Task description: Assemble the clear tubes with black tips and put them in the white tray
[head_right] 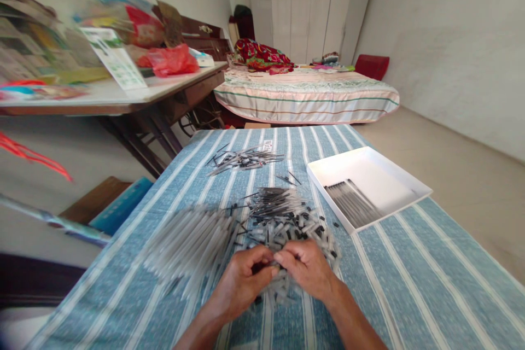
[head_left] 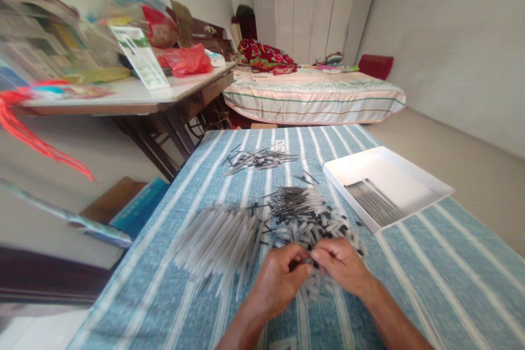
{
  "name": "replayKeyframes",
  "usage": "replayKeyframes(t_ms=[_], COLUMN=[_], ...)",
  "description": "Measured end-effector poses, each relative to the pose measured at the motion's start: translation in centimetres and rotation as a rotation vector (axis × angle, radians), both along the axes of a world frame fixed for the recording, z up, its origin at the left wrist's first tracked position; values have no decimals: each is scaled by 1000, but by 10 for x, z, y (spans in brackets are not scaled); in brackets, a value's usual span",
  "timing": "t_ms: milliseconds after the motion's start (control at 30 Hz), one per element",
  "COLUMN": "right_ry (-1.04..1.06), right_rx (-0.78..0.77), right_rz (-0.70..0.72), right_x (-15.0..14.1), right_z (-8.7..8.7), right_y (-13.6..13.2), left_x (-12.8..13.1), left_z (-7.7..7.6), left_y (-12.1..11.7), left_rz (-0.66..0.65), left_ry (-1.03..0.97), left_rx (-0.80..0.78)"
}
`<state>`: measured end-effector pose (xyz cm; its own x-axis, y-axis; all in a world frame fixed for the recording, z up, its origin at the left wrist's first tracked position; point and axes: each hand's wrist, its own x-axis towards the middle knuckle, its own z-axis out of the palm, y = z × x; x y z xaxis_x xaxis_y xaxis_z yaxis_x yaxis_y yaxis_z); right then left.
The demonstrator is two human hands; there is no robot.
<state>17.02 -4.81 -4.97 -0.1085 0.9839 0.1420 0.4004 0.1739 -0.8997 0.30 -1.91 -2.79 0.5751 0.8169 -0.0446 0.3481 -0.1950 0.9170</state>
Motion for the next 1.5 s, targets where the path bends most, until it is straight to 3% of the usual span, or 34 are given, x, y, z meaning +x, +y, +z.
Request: replayKeyframes(t_ms=[500, 1500], right_ry=[-64, 14], right_rx=[-28, -85], right_rz=[30, -24], right_x=[4, 6], right_z=[2, 1], right_y=[-2, -2], left_x=[0, 3], left_z=[-4, -7], left_y=[1, 1], left_rz=[-26, -37], left_ry=[29, 82], left_rx=[28, 99])
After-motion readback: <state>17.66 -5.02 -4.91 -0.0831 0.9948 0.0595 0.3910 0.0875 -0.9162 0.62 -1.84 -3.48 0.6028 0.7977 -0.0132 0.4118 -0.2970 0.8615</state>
